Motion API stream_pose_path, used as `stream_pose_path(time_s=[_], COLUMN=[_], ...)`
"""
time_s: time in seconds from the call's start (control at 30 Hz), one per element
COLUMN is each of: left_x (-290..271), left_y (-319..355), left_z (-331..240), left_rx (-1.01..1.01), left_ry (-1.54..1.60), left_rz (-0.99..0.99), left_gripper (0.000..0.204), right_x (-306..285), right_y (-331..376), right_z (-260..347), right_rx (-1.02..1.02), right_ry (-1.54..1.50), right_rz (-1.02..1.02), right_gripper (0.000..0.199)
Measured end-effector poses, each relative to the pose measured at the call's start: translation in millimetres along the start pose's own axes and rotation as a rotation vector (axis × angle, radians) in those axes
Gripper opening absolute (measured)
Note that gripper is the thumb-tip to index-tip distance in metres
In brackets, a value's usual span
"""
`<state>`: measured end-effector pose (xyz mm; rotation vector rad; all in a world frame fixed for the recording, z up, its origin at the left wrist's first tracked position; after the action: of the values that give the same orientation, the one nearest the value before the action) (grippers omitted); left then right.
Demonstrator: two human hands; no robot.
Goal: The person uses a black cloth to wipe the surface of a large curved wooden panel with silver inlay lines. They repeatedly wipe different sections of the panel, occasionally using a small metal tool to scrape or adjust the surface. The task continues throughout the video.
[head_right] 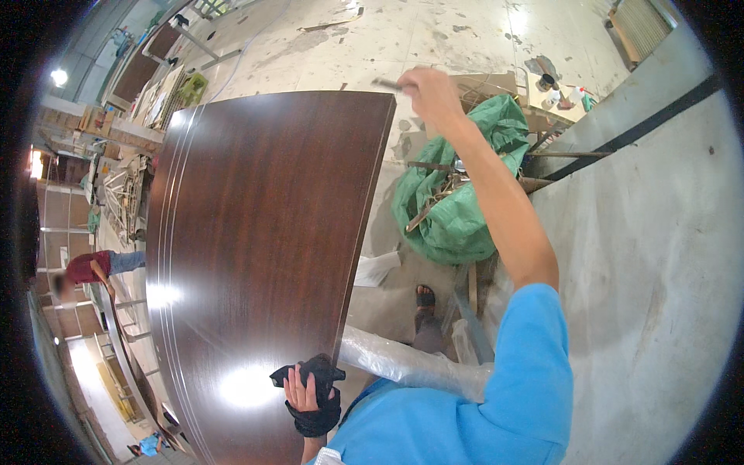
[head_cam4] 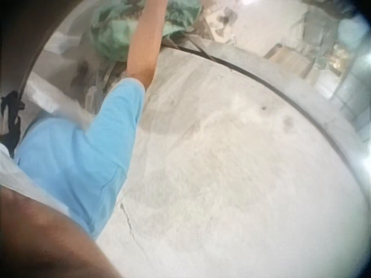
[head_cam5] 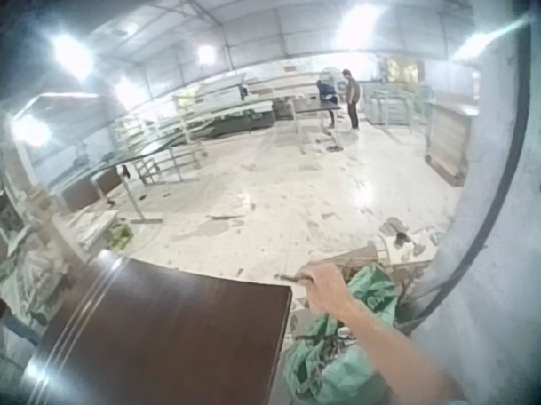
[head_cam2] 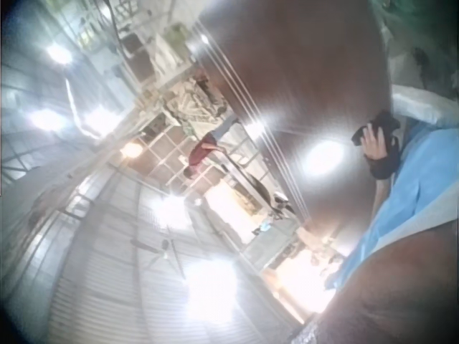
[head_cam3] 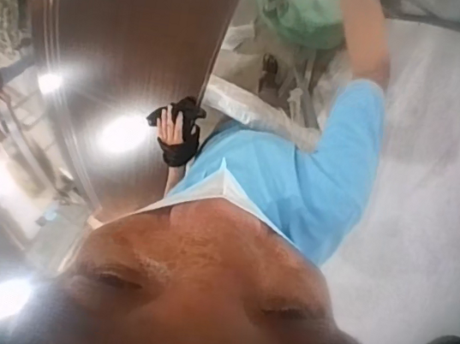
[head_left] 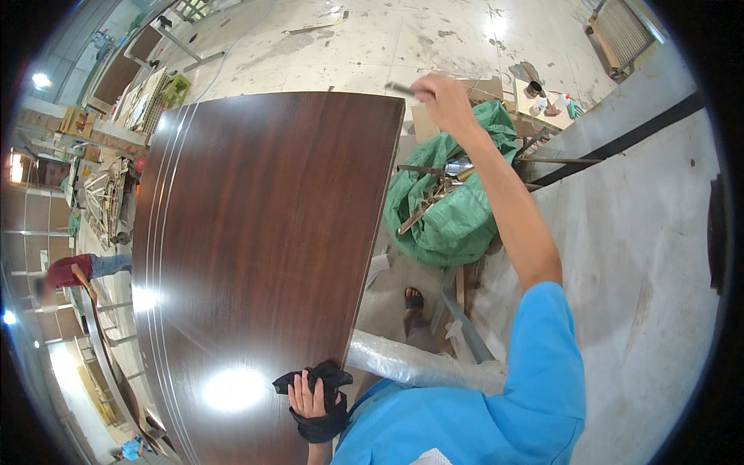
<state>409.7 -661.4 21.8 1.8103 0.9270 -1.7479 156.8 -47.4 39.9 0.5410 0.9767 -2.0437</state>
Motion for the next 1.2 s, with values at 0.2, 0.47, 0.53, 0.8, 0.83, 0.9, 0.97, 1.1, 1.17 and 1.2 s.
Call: stream_pose_path(time_s=[0.2, 0.47, 0.53, 0.8, 0.83, 0.9, 0.97, 1.1, 1.17, 1.2], left_x=[1.2, 0.1, 0.6, -0.3, -0.4, 0.8, 0.6, -13.2, -29.3, -46.7], left_y=[1.2, 0.1, -0.5, -0.5, -1.3, -2.0, -2.9, -3.2, 6.1, 12.1], left_z=[0.8, 0.5, -0.3, 0.5, -0.6, -2.3, -1.4, 8.8, 27.2, 24.5], left_rx=[-0.03, -0.015, -0.021, -0.005, 0.011, 0.01, -0.015, 0.065, -0.142, -0.125], left_ry=[0.017, 0.023, 0.026, -0.008, -0.029, 0.004, 0.032, 0.038, 0.781, 1.12], left_rz=[0.004, -0.003, 0.005, 0.008, -0.011, -0.032, -0.05, 0.169, 0.554, 0.595], left_gripper=[0.057, 0.06, 0.059, 0.056, 0.057, 0.056, 0.056, 0.05, 0.041, 0.034], right_x=[9.2, 9.9, 15.3, 9.0, 8.5, 9.4, 10.3, 4.1, -1.2, 0.7], right_y=[8.0, 23.3, 41.7, 38.3, 43.0, 76.1, 96.1, 85.6, 78.9, 80.3], right_z=[-1.0, 13.6, 20.6, 30.6, 38.5, 63.7, 79.4, 80.4, 74.3, 78.6], right_rx=[-0.164, -0.236, -0.28, -0.25, -0.242, -0.338, -0.361, -0.259, -0.123, -0.219], right_ry=[0.112, 0.179, 0.186, 0.194, 0.242, 0.129, 0.026, 0.012, 0.053, 0.088], right_rz=[-0.072, -0.12, -0.124, -0.205, -0.2, -0.177, -0.107, -0.15, -0.244, -0.188], right_gripper=[0.014, 0.011, 0.011, 0.016, 0.016, 0.016, 0.019, 0.024, 0.021, 0.022])
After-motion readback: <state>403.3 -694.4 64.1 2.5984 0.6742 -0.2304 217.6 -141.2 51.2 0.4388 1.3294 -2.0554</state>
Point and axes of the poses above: each hand's wrist, its own y-axis away from the middle knuckle, its own x-axis out of the palm, z = x × y, the point moved 4 cm from there along -y, towards the middle knuckle, and after that the axes turned 4 degrees about x, right-handed, at the moved point
